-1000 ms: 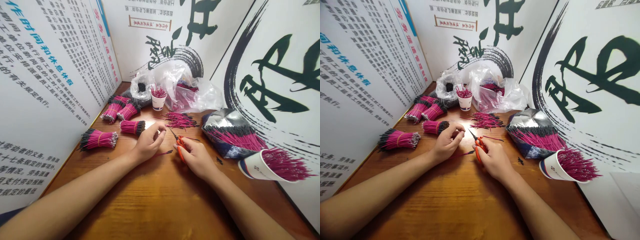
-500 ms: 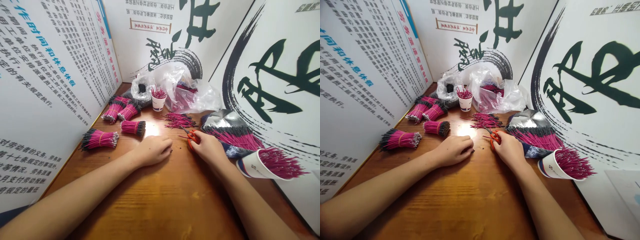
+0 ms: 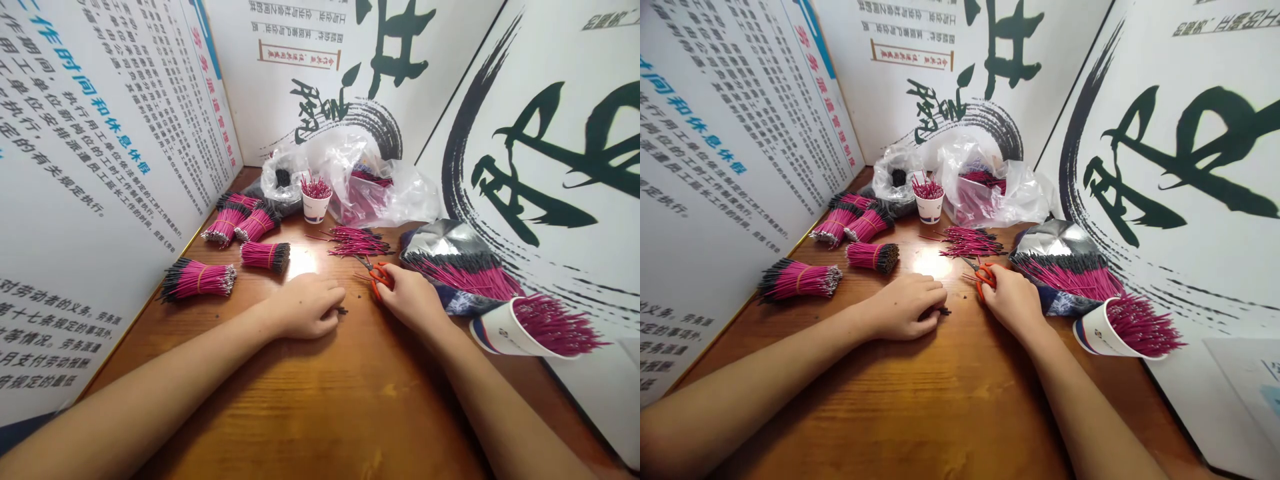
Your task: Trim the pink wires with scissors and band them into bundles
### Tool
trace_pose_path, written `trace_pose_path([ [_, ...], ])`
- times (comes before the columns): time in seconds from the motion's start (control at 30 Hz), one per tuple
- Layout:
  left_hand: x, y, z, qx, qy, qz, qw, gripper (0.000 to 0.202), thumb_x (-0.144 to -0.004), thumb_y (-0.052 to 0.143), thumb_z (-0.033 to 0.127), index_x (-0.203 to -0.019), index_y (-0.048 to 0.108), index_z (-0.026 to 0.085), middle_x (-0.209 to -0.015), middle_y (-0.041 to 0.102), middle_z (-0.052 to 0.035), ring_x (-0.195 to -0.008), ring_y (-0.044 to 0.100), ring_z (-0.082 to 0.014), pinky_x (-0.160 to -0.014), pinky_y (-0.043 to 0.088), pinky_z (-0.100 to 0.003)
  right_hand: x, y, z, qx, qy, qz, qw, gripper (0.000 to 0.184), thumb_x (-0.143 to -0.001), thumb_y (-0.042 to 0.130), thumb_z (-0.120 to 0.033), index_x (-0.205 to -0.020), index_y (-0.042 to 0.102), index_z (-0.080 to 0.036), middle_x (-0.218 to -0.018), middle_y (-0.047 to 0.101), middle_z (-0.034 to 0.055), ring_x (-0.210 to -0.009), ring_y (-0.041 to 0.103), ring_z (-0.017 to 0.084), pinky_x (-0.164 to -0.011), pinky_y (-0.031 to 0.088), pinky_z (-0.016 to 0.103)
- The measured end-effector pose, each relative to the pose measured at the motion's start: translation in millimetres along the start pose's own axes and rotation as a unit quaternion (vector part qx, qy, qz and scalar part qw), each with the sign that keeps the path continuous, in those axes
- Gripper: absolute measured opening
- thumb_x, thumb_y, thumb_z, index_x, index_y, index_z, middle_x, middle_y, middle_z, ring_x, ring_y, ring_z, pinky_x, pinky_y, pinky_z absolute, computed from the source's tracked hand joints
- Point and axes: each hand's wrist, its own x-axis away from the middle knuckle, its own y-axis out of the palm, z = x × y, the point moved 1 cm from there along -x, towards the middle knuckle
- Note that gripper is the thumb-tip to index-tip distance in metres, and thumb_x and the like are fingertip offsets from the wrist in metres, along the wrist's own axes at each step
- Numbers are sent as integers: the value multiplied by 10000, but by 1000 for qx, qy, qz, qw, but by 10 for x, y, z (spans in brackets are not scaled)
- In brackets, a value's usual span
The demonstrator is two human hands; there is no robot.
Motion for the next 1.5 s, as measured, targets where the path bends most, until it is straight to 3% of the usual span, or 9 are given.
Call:
trace_pose_path([
  [0.1, -4, 13, -17, 17, 2, 53, 998, 81, -867, 494, 233, -829, 543, 182, -829, 617, -44, -752, 544, -187, -682, 407, -319, 32, 15, -53, -62, -33, -7, 997, 136, -827, 537, -289, -859, 641, -209, -785, 711, 57, -643, 591, 186, -573, 338, 260],
  [0.2, -17, 16, -50, 14, -51, 124, 991, 112, -911, 461, 234, -948, 545, 170, -910, 619, -62, -820, 547, -196, -728, 415, -320, 82, 22, -123, -138, -76, -20, 987, 110, -818, 537, -287, -820, 610, -205, -770, 693, 43, -617, 558, 168, -570, 359, 253],
  [0.3, -30, 23, -88, 36, -76, 144, 986, 123, -943, 458, 247, -972, 545, 164, -956, 613, -66, -837, 545, -188, -734, 419, -308, 128, 17, -190, -187, -105, -25, 976, 92, -813, 534, -273, -803, 588, -199, -729, 666, 29, -601, 533, 157, -568, 367, 250],
  [0.43, -34, 38, -125, 85, -68, 155, 982, 195, -983, 409, 233, -880, 560, 168, -902, 592, -45, -795, 531, -159, -713, 406, -282, 151, 17, -238, -228, -103, -26, 968, 70, -807, 538, -254, -786, 569, -195, -694, 635, 10, -584, 520, 144, -554, 358, 242],
  [0.57, -25, 51, -154, 146, -106, 192, 965, 189, -977, 427, 234, -845, 544, 168, -854, 559, -28, -756, 512, -143, -682, 391, -266, 134, 32, -219, -258, -104, -24, 960, 89, -826, 538, -255, -824, 599, -190, -711, 637, 10, -628, 548, 152, -586, 390, 237],
  [0.8, -13, 58, -200, 220, -160, 258, 927, 136, -949, 445, 206, -826, 494, 177, -811, 522, -6, -761, 485, -142, -713, 383, -273, 96, 41, -113, -265, -66, 36, 961, 142, -844, 545, -274, -856, 640, -169, -696, 625, 4, -587, 525, 135, -568, 380, 229],
  [1.03, -17, 62, -207, 230, -157, 258, 925, 138, -952, 432, 192, -821, 473, 182, -803, 496, 2, -762, 467, -139, -728, 377, -273, 101, 75, -137, -284, -81, 36, 955, 152, -864, 552, -283, -750, 556, -183, -617, 500, -34, -561, 429, 110, -536, 329, 219],
  [1.3, -8, 52, -240, 207, -150, 251, 933, 123, -943, 430, 183, -829, 477, 179, -814, 525, -4, -763, 488, -137, -716, 392, -263, 110, 56, -150, -342, -92, 77, 932, 166, -891, 547, -278, -759, 487, -196, -684, 523, -22, -600, 459, 114, -567, 344, 217],
  [1.5, -5, -19, -141, 48, -81, 188, 978, 161, -933, 425, 189, -819, 537, 162, -779, 598, -35, -726, 516, -168, -674, 381, -297, 190, 75, -278, -317, -120, 38, 940, 224, -846, 573, -225, -677, 428, -200, -589, 412, -52, -554, 385, 101, -529, 282, 223],
])
